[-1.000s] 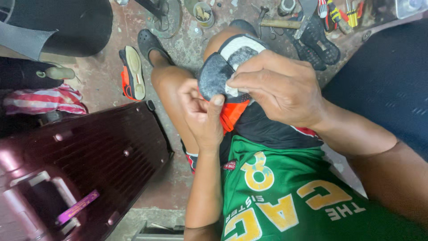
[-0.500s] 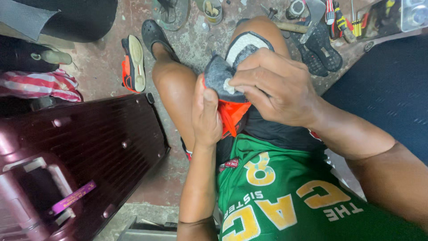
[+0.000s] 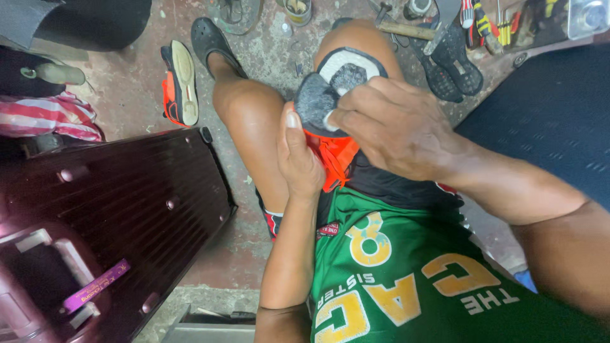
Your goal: The person cleans a black and orange sneaker by applying a white substance from a small bottle and scrubbing the sole and upper with a cloth and a small tool. The person repeatedly applies the substance and scrubs different areas of the shoe while seated on the floor.
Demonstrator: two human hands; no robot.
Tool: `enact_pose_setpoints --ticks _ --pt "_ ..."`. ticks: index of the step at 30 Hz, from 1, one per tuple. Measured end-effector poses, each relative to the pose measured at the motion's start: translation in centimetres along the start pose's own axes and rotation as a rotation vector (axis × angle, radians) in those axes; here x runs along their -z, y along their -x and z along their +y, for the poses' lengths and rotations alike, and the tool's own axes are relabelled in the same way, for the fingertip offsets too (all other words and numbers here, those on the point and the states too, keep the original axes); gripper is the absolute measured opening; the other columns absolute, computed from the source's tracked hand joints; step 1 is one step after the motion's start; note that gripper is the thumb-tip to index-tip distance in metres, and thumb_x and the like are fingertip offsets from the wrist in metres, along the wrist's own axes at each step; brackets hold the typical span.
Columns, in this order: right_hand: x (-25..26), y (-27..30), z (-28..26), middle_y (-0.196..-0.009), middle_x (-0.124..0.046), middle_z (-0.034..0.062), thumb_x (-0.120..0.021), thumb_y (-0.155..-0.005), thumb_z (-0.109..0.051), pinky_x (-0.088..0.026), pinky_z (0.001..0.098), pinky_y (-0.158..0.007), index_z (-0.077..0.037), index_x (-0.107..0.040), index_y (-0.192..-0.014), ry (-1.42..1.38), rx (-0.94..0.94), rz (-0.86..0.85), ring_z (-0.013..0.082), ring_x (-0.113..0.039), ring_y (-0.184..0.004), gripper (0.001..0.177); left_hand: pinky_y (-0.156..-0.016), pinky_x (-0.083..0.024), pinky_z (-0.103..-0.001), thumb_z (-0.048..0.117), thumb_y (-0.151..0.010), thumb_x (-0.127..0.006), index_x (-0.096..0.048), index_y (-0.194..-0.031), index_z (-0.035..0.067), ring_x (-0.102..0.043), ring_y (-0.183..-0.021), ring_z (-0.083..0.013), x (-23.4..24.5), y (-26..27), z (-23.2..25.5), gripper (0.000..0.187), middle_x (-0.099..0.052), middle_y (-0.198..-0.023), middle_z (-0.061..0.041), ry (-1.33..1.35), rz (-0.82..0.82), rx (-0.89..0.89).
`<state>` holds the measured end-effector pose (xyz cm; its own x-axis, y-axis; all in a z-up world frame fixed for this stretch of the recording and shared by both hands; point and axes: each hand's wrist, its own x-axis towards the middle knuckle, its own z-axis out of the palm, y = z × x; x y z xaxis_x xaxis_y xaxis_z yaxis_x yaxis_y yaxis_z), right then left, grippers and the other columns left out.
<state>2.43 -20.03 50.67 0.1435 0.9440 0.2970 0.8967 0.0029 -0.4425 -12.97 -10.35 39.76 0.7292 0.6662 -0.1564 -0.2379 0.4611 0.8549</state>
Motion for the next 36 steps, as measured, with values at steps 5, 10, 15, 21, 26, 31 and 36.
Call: enact_pose_setpoints --ticks 5,10,15,21,26,31,36 --pt "-0.2 -0.7 -0.5 -0.107 -0.065 0.0015 -0.074 -0.091 -0.012 -0.051 0.0346 -0.073 -0.009 -0.072 -0.117 0.013 -0.012 0.055 0.0205 -0.064 -0.094 0.025 -0.109 -0.044 -0.032 0.032 -0.112 -0.038 -0.05 -0.136 -0.001 -0.056 -0.119 -0.0148 0.2 0.1 -0.8 0.043 -0.06 -0.127 -0.007 -0.028 0.048 0.054" --pt "-0.7 -0.5 -0.4 -0.105 -0.065 -0.0007 -0.072 -0.085 -0.015 -0.052 0.0345 -0.07 -0.01 -0.074 -0.116 0.058 0.045 0.034 0.0188 -0.063 -0.091 0.032 -0.105 -0.046 -0.035 0.033 -0.118 -0.039 -0.053 -0.136 -0.003 -0.055 -0.115 -0.0166 0.3 0.2 -0.8 0.042 -0.06 -0.122 -0.008 0.009 0.049 0.037" --pt "0.2 0.4 0.2 -0.102 -0.065 -0.0023 -0.071 -0.084 -0.013 -0.053 0.0316 -0.068 -0.011 -0.075 -0.112 0.099 0.008 -0.047 0.0173 -0.064 -0.089 0.028 -0.106 -0.046 -0.034 0.039 -0.117 -0.035 -0.055 -0.132 -0.001 -0.058 -0.114 -0.0165 0.1 -0.3 0.4 0.048 -0.062 -0.121 -0.008 -0.033 0.016 0.024" --pt "-1.3 0.4 -0.1 -0.112 -0.064 -0.0005 -0.071 -0.089 -0.014 -0.055 0.0317 -0.073 -0.01 -0.072 -0.12 0.015 0.066 0.1 0.0169 -0.064 -0.096 0.032 -0.106 -0.046 -0.035 0.04 -0.119 -0.033 -0.056 -0.132 -0.001 -0.058 -0.113 -0.017 -0.5 -0.2 1.1 0.048 -0.062 -0.12 -0.008 -0.1 -0.007 0.007" --pt "0.3 1.6 0.8 -0.099 -0.065 -0.0007 -0.072 -0.082 -0.015 -0.054 0.0323 -0.06 -0.013 -0.074 -0.11 0.104 -0.04 -0.162 0.0172 -0.066 -0.089 0.029 -0.111 -0.045 -0.035 0.036 -0.118 -0.032 -0.055 -0.134 -0.002 -0.058 -0.12 -0.0179 0.0 -0.4 1.3 0.047 -0.062 -0.126 -0.008 -0.279 0.034 -0.052" --pt "-0.2 2.0 1.1 -0.106 -0.067 -0.0019 -0.074 -0.089 -0.013 -0.055 0.0331 -0.067 -0.011 -0.074 -0.11 0.003 -0.038 -0.039 0.0167 -0.068 -0.093 0.021 -0.116 -0.044 -0.033 0.035 -0.108 -0.058 -0.049 -0.143 0.0 -0.056 -0.128 -0.0151 -0.2 0.0 1.9 0.05 -0.059 -0.134 -0.005 -0.333 -0.148 -0.187" --pt "0.2 2.3 1.5 -0.111 -0.067 -0.0017 -0.073 -0.093 -0.012 -0.057 0.0308 -0.076 -0.015 -0.073 -0.113 -0.22 -0.091 0.056 0.016 -0.069 -0.097 0.02 -0.115 -0.044 -0.035 0.032 -0.111 -0.062 -0.047 -0.146 -0.003 -0.056 -0.124 -0.0168 1.0 0.3 2.0 0.051 -0.059 -0.134 -0.007 -0.235 -0.075 0.014"
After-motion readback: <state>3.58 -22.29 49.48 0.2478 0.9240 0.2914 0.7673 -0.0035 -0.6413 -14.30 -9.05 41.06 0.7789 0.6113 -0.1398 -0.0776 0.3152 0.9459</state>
